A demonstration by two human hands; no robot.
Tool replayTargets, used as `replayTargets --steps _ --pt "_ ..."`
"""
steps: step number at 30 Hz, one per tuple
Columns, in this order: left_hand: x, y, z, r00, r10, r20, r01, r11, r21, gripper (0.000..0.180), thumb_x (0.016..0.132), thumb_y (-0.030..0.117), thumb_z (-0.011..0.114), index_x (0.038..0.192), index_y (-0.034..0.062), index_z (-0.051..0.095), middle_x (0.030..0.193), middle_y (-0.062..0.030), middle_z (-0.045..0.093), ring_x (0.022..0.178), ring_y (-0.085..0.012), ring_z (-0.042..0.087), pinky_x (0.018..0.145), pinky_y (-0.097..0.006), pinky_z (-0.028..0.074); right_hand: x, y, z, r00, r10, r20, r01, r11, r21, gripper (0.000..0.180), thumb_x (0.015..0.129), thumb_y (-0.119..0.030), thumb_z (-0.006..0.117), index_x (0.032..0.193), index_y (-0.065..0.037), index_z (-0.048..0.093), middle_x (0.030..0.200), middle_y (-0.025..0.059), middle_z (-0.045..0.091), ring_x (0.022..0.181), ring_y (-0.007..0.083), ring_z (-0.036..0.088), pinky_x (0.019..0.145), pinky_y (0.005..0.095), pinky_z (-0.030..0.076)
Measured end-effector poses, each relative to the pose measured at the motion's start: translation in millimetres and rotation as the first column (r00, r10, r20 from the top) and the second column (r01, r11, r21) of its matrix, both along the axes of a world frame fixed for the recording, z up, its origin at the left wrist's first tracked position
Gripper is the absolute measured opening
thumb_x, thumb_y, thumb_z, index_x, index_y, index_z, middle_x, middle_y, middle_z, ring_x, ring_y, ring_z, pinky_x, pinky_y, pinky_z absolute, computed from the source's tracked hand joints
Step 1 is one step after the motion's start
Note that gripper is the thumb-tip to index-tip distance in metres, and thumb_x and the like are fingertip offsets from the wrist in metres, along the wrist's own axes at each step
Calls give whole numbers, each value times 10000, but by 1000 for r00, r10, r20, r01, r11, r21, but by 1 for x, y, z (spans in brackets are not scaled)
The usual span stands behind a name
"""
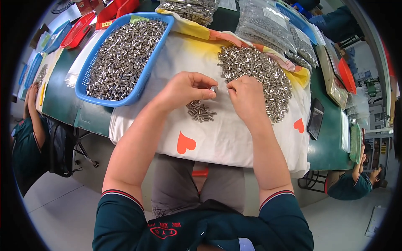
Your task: Sorting and inspecting small metal hardware components on a cloth-covered workbench in a factory setting.
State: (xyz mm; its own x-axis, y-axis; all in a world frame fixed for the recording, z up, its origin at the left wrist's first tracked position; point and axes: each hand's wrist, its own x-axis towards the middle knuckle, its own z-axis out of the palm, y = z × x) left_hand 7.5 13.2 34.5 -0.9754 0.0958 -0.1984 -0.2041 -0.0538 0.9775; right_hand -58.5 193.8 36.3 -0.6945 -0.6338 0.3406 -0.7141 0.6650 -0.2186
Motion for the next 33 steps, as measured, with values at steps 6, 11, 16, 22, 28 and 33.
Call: replayTargets --steps 6,11,16,22,28,33 --pt "0 1 0 1000 18 2 -18 1000 12 279 744 8 632 1015 -25 579 865 -35 609 760 -73 572 692 -195 466 -4 -9 -7 998 -39 -46 39 999 -13 40 677 -91 611 698 -57 614 732 95 574 737 270 534 687 391 420" --pt "0 -1 -1 1000 28 14 -29 998 59 281 753 12 622 1028 -23 568 871 -37 612 755 -74 574 680 -197 466 3 -8 8 992 15 125 18 967 -254 49 707 -84 601 729 -41 602 740 95 586 709 247 556 659 346 443" --pt "0 -2 2 998 42 54 -48 994 99 280 761 20 614 1033 -20 561 868 -37 613 752 -76 574 664 -197 463 14 -9 13 808 316 497 47 807 -589 70 709 -69 597 757 -18 593 760 98 596 668 217 572 620 309 456" --pt "-3 -3 -6 998 52 -44 -45 986 163 286 749 24 630 1026 -19 572 850 -35 617 747 -73 572 654 -192 457 17 -10 19 869 269 416 -55 887 -459 68 702 -37 589 768 -19 596 736 92 593 655 202 577 615 301 454" --pt "-4 0 -13 985 125 -118 -121 992 43 323 713 72 691 1005 -29 595 873 -63 627 757 -87 577 655 -208 475 21 -18 13 970 210 121 -150 912 -381 63 699 -44 599 760 -30 599 725 88 598 655 199 581 613 302 460" --pt "1 1 -8 986 91 -138 -79 992 96 315 717 73 690 1000 -31 598 880 -59 628 769 -75 564 672 -212 476 23 -14 15 903 200 381 14 871 -491 77 712 -29 604 787 -14 612 747 75 613 665 155 590 613 256 465"
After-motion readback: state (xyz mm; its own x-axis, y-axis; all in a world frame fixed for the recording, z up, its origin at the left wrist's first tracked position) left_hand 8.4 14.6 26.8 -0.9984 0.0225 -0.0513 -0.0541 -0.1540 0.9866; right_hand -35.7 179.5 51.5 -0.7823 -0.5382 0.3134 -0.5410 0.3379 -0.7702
